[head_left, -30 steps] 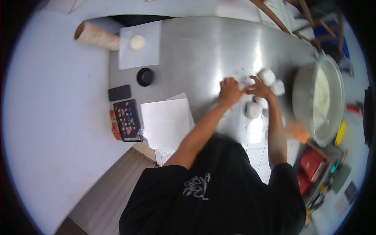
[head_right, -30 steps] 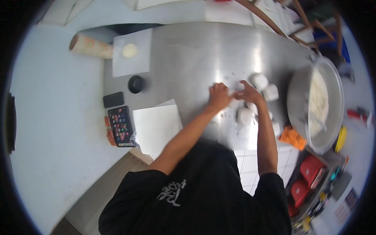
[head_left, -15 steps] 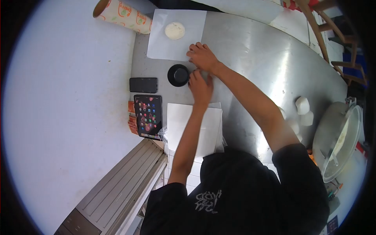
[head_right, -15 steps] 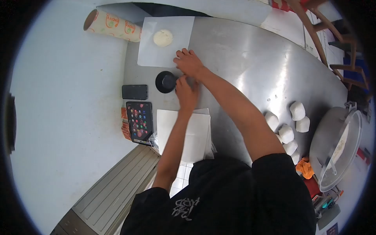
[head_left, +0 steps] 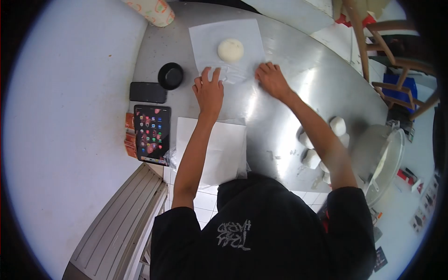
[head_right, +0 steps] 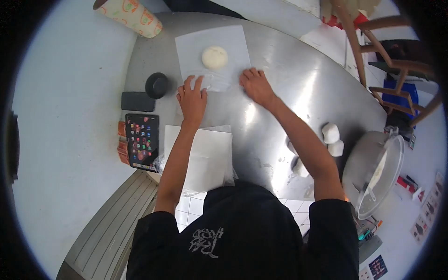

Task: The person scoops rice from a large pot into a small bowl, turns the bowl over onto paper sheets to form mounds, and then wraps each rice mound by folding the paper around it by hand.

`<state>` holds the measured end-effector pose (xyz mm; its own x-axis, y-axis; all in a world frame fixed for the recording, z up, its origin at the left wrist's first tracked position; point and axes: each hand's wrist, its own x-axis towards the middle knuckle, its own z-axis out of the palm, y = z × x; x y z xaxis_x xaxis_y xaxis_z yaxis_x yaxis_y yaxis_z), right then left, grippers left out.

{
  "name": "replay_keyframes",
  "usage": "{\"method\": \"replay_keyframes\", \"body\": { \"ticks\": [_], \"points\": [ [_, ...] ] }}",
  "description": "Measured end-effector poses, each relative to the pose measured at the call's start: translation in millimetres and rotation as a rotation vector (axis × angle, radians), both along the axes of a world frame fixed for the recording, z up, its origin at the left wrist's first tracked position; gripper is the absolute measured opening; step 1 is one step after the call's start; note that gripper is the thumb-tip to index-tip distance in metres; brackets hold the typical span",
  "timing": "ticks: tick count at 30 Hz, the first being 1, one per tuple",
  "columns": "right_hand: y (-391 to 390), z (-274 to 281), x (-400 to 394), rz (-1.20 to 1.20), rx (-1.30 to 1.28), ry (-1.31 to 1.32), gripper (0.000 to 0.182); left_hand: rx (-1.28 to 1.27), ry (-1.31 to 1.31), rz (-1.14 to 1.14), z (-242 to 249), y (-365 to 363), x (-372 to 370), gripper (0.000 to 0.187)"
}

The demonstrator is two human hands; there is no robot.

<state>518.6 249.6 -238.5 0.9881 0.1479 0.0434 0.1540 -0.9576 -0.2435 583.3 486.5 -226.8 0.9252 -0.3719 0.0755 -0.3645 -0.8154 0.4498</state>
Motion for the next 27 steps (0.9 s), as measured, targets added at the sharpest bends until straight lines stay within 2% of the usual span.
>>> {"method": "replay_keyframes", "body": {
  "ticks": [2, 3, 5, 10, 12, 13, 14, 16, 17, 19, 21, 23, 25, 26, 27],
  "points": [
    [0.2, -0.4, -53.8, -0.055, 0.081, -0.023, 0.007, 0.102, -0.118, -0.210, -21.8, -0.2, -21.2, 0.042],
    [1.2, -3.2, -81.9, -0.104, 0.119, -0.024, 0.008, 0.092, -0.119, -0.230, -24.8, -1.0, -33.1, 0.042],
    [5.5, 5.5, -131.7, -0.211, 0.214, 0.004, 0.008, -0.001, -0.120, -0.434, -22.6, -0.6, -63.2, 0.050],
    [12.4, 22.0, -233.3, -0.437, 0.420, 0.062, 0.010, -0.010, 0.029, -0.593, -1.9, -0.4, -149.1, 0.055],
    [16.0, 25.3, -258.7, -0.466, 0.474, 0.007, 0.010, 0.094, 0.012, -0.580, 0.5, -0.8, -179.2, 0.050],
    [16.9, 24.1, -269.4, -0.496, 0.488, 0.004, 0.011, 0.100, -0.055, -0.570, -3.7, -0.7, -191.8, 0.039],
    [16.0, 23.3, -278.9, -0.506, 0.493, -0.011, 0.011, 0.105, -0.067, -0.583, -8.9, -1.7, -199.2, 0.039],
    [11.5, 19.1, -297.7, -0.470, 0.456, -0.052, 0.011, 0.158, -0.124, -0.585, -14.6, -0.9, -207.0, 0.027],
    [8.4, 11.0, -304.4, -0.476, 0.458, -0.035, 0.019, 0.162, -0.141, -0.591, -15.2, -0.6, -205.7, 0.027],
    [16.4, 26.6, -304.4, -0.503, 0.456, -0.087, 0.023, 0.055, 0.017, -0.552, -11.2, -0.5, -200.9, 0.018],
    [30.8, 43.6, -297.7, -0.531, 0.449, -0.138, 0.028, -0.022, 0.046, -0.522, -4.9, 0.6, -189.1, 0.016],
    [45.5, 51.7, -289.8, -0.515, 0.270, -0.226, 0.036, -0.097, 0.084, -0.490, 3.5, -0.2, -177.6, 0.014],
    [41.7, 33.2, -287.7, -0.497, 0.271, -0.199, 0.036, -0.265, 0.085, -0.495, 11.6, -7.1, -162.7, 0.012],
    [36.7, 20.7, -285.5, -0.477, 0.268, -0.163, 0.037, -0.261, 0.080, -0.496, 14.0, -11.4, -153.6, 0.012],
    [26.9, 12.5, -280.6, -0.489, 0.372, -0.214, 0.032, -0.277, 0.124, -0.507, 14.0, -16.9, -142.7, 0.013]
  ]
}}
